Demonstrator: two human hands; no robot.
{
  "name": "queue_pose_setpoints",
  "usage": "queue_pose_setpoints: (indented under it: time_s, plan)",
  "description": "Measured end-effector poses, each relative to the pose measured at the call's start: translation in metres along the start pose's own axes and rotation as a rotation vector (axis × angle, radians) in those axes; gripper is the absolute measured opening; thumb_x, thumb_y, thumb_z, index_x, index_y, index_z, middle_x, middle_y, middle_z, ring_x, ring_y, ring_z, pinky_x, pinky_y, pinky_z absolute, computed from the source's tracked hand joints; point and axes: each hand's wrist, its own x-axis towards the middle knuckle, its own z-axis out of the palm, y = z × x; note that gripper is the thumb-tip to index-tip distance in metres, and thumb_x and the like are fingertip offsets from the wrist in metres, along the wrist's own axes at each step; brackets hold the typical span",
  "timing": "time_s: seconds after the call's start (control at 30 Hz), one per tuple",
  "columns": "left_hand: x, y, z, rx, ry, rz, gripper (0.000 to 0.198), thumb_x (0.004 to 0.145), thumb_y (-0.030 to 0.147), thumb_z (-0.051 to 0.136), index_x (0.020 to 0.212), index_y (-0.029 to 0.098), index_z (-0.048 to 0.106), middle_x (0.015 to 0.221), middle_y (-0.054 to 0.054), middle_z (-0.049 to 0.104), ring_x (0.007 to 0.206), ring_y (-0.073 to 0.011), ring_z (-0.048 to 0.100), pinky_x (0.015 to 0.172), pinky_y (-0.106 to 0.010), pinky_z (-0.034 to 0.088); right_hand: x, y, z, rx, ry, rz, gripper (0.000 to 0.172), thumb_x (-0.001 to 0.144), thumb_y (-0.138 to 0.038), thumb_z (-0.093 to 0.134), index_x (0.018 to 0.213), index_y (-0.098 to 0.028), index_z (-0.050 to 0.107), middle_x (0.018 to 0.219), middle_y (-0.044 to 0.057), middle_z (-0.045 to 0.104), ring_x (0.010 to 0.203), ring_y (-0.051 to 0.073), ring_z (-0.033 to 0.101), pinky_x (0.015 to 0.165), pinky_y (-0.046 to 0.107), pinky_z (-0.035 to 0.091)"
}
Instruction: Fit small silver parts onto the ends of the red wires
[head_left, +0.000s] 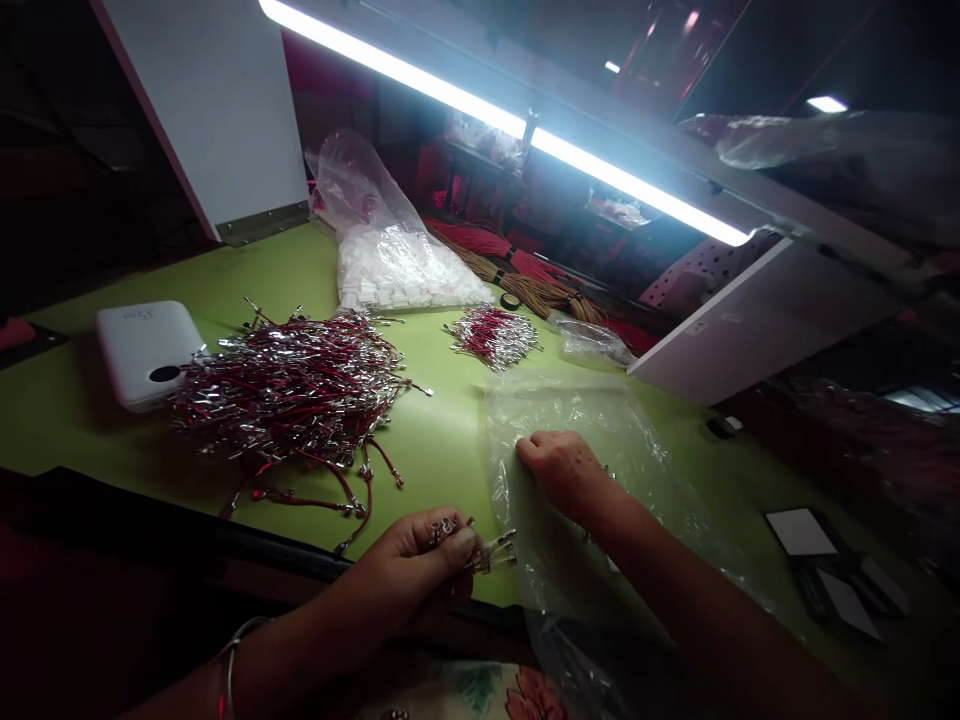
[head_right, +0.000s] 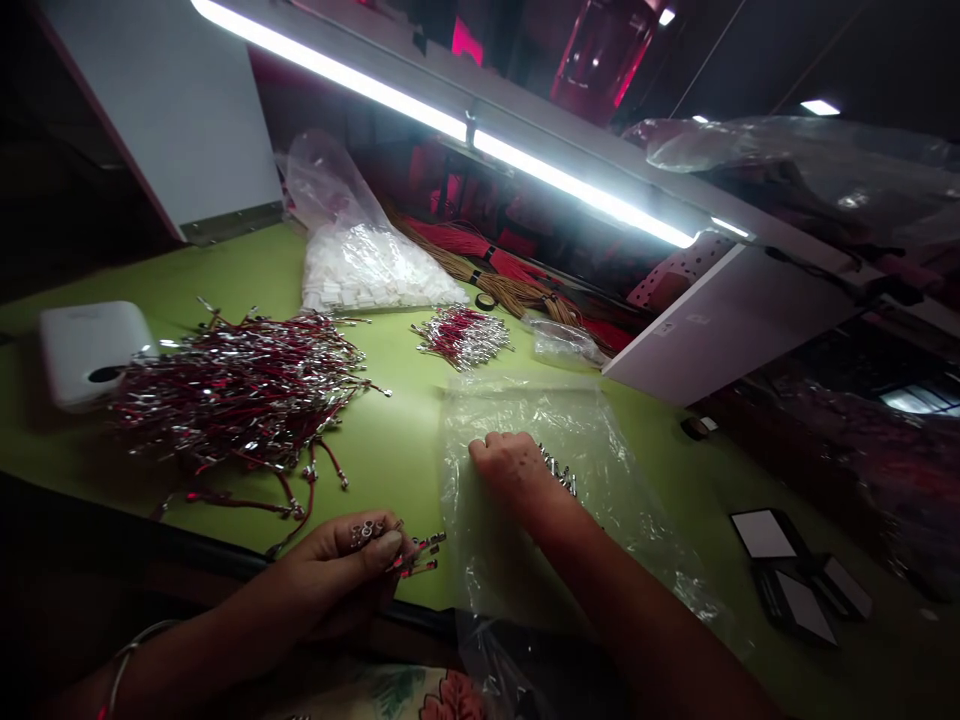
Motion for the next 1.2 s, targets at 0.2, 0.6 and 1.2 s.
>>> queue_pose_setpoints:
  time_s: [0.2,0.6,1.2]
  plan:
    - [-0.003,-0.001,0.000,-0.001,0.028,-0.001,0.042,0.084,0.058,0.065,0.079,0.018,0.056,0.054,0.007,0.048,0.036,-0.0021,0.024,0.034,-0.017,0.013,-0.016,-0.023,0.008,0.325,0.069,-0.003,0.013,0.094,-0.018,0.053,0.096,-0.015,0.066,0.083,0.006,0.071,0.073,0.016,0.068,0.066,0.025,0.048]
    - [-0.006,-0.002,0.002,0.080,-0.027,0.000,0.047,0.082,0.062,0.064,0.070,0.019,0.051,0.051,0.006,0.049,0.037,-0.0035,0.028,0.035,-0.018,0.016,-0.045,-0.071,0.020,1.439,0.028,0.237,0.020,0.078,-0.032,0.079,0.073,-0.017,0.067,0.063,-0.001,0.068,0.054,0.011,0.061,0.054,0.023,0.049]
    - [-0.002,-0.007,0.005,0.180,-0.086,-0.024,0.045,0.084,0.057,0.065,0.073,0.014,0.062,0.059,0.004,0.048,0.050,-0.0072,0.034,0.048,-0.021,0.025,-0.049,-0.074,-0.011,0.750,-0.062,-0.176,0.016,0.081,-0.018,0.071,0.097,-0.022,0.073,0.088,0.002,0.069,0.077,0.016,0.064,0.070,0.026,0.049]
